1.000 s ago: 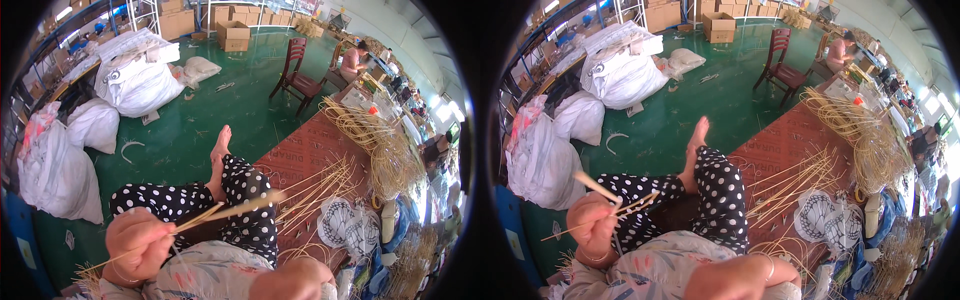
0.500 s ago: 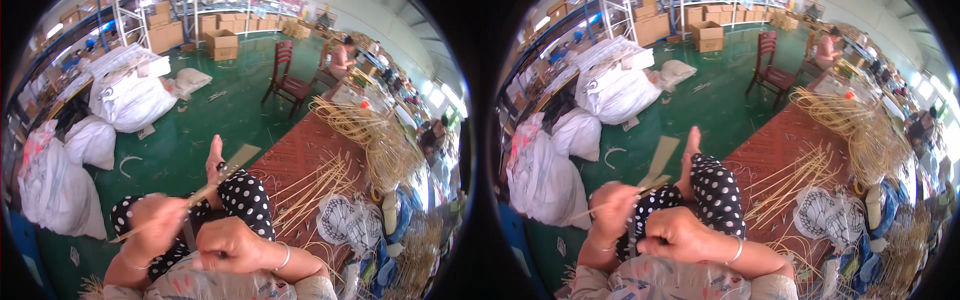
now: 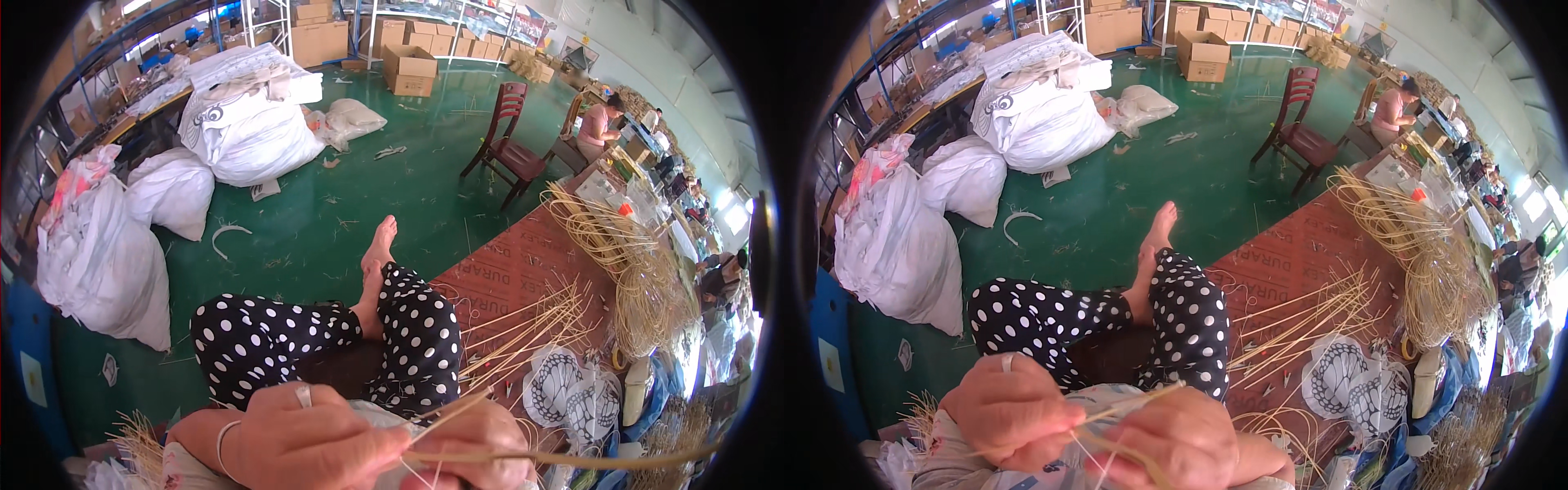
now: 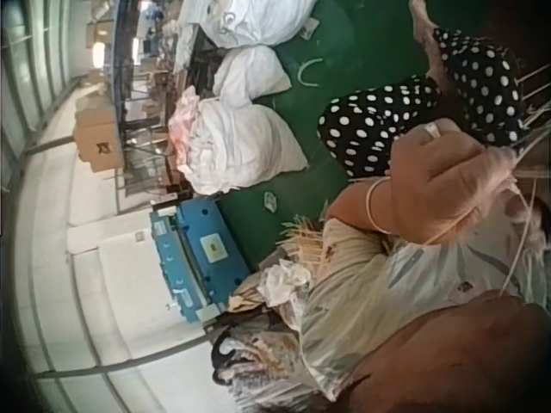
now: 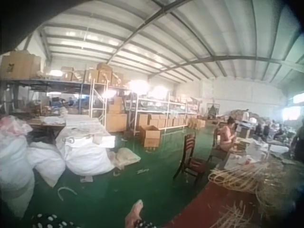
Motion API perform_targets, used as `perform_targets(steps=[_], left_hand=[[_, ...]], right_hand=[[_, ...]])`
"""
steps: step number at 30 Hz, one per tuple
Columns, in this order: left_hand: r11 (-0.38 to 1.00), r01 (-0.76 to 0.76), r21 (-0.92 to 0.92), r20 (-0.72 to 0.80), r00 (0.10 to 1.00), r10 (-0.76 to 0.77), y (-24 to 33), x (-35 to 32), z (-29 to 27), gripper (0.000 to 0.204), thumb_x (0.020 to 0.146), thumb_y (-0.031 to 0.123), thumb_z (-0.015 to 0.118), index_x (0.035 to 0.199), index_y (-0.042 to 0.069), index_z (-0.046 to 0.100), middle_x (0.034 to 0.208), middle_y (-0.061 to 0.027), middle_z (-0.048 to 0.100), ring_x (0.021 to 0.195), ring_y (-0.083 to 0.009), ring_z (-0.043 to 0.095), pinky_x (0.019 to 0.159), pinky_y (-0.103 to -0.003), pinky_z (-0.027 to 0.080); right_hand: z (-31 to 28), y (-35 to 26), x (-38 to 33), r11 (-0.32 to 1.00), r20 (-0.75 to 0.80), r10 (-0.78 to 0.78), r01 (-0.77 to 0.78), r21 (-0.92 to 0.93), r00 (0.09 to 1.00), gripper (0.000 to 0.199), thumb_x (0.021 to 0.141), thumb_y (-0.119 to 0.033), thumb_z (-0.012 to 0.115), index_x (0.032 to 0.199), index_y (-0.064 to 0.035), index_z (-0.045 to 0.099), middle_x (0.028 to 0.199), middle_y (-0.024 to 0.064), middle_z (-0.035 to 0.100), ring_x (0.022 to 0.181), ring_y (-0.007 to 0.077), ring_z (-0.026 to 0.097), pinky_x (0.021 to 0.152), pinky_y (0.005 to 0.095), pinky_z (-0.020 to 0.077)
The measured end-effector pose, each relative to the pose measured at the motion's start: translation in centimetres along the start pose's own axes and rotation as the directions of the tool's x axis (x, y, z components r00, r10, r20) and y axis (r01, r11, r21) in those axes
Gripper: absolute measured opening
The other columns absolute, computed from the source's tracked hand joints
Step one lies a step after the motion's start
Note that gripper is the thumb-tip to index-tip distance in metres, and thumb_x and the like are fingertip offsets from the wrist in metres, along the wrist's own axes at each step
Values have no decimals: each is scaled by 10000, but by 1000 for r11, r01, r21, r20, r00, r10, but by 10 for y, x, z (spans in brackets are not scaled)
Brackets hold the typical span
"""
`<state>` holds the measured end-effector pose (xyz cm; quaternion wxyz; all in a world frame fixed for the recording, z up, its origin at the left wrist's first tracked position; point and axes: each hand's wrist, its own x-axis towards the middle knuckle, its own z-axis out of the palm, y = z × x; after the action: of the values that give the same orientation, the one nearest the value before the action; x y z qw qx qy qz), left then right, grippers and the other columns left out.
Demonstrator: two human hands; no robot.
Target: The person sits on the floor and weaves thin bamboo strips together using a white string. They repeatedly wrap the string around the intersection of the strips to secure them. The person works on multiple bamboo pieces, placing finished ones aside.
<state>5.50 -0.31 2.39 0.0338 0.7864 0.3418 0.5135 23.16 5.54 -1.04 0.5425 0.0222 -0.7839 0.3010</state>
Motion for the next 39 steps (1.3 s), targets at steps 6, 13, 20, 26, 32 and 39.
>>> perform_targets(steps=[6, 13, 20, 26, 32, 39], left_hand=[[988, 63, 140, 7, 998, -64, -6, -4, 2, 265, 653, 14, 655, 908, -14, 588, 645, -60, 583, 463, -153, 523, 395, -256, 393], [953, 156, 259, -77, 987, -141, -55, -35, 31, 216, 661, 19, 648, 864, 27, 574, 602, -56, 535, 459, -207, 502, 417, -288, 385], [942, 171, 289, -91, 984, -151, -50, -20, 17, 173, 655, -28, 615, 805, 42, 563, 568, -58, 525, 451, -215, 501, 419, -301, 379], [981, 46, 189, 23, 998, -51, -20, -11, 5, 232, 612, -20, 627, 824, 24, 544, 573, -41, 530, 426, -165, 482, 401, -261, 375], [986, -26, 165, 56, 998, 17, 2, -6, -5, 218, 604, 27, 631, 809, 28, 555, 615, -18, 571, 456, -129, 528, 424, -227, 423], [987, 18, 159, 64, 998, -28, 5, -9, -3, 220, 600, 32, 637, 807, 11, 564, 604, -42, 562, 454, -146, 525, 416, -231, 410]], right_hand=[[21, 23, 4, 977, 26, 208, -209, 36, 978, 183, 727, -73, 645, 899, -48, 588, 715, 79, 608, 562, 225, 582, 489, 289, 454], [50, 68, -31, 780, -142, 608, -554, 290, 781, 151, 724, 83, 582, 832, -23, 589, 696, 49, 577, 618, 89, 522, 544, 230, 427], [18, 37, 1, 906, 274, 358, -403, 129, 893, 122, 773, -70, 641, 723, -16, 544, 697, 44, 559, 579, 135, 518, 531, 248, 422], [28, 12, -6, 88, 281, 178, -299, 950, 943, 217, 744, -134, 668, 842, 39, 581, 703, 124, 592, 536, 203, 553, 458, 288, 425], [-1, 5, 15, 914, 218, -19, -71, 400, 976, 162, 754, -117, 649, 815, 21, 591, 696, 116, 579, 510, 214, 538, 437, 307, 413], [8, 10, -2, 970, 148, 71, -34, -239, 986, 172, 658, -76, 672, 780, -22, 564, 716, 66, 574, 583, 204, 559, 477, 300, 426]])
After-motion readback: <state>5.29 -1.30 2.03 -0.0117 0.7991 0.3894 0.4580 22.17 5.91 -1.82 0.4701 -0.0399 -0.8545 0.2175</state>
